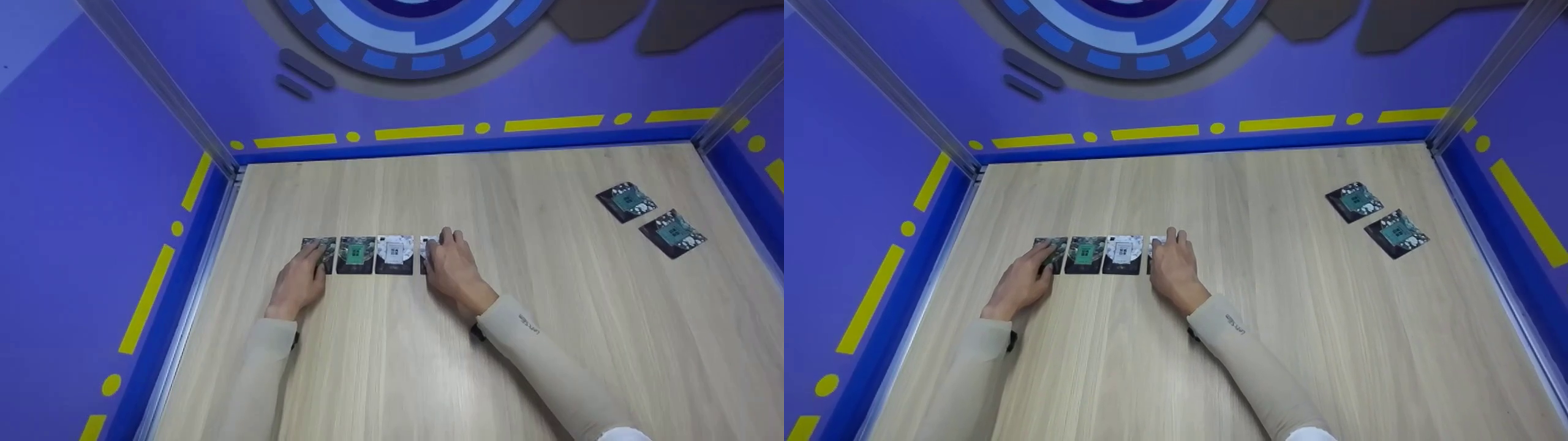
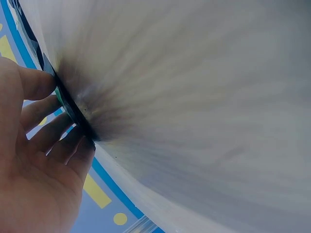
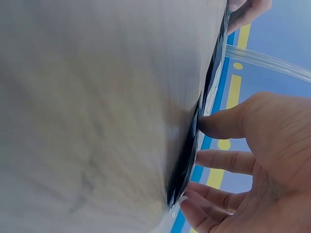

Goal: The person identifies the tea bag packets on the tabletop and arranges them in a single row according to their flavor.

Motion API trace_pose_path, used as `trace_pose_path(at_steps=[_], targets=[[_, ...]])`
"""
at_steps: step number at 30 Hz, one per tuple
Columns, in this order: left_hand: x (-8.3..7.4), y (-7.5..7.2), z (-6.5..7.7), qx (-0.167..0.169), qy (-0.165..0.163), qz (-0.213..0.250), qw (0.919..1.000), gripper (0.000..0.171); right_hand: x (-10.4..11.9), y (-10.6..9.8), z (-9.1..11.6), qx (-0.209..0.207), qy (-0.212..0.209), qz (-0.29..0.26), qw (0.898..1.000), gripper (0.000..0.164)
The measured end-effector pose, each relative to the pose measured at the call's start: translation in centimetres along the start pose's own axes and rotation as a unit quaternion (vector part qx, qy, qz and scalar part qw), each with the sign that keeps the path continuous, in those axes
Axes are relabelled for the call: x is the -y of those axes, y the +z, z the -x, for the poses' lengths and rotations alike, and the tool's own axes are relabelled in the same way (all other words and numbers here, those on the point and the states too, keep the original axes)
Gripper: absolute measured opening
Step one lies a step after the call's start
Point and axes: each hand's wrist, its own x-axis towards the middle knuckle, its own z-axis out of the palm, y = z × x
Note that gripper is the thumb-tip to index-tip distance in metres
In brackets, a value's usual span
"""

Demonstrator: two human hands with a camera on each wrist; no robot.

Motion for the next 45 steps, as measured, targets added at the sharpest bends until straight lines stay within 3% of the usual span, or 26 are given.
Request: trace_pose_path(at_steps=[7, 17, 28, 38, 45], targets=[[-0.1, 0.0, 0.0, 0.007, -0.007, 0.001, 0.9999, 0.049, -0.2, -0.3, 0.2, 0.018, 0.02, -0.005, 1.0, 0.034], [0.1, 0.1, 0.0, 0.0, -0.005, -0.003, 1.0, 0.049, -2.6, -1.4, -0.1, -0.014, 0.024, -0.05, 0.998, 0.038], [0.0, 0.1, 0.0, -0.002, -0.004, -0.002, 1.0, 0.048, -7.8, -2.9, 0.3, -0.05, 0.023, -0.056, 0.997, 0.039], [-0.1, -0.1, 0.1, -0.004, -0.001, 0.001, 1.0, 0.048, -13.9, -4.5, 1.7, -0.086, 0.037, -0.049, 0.994, 0.041], [0.0, 0.0, 0.1, -0.004, 0.001, 0.005, 1.0, 0.048, -17.7, -5.7, 2.9, -0.086, 0.045, -0.05, 0.994, 0.039]])
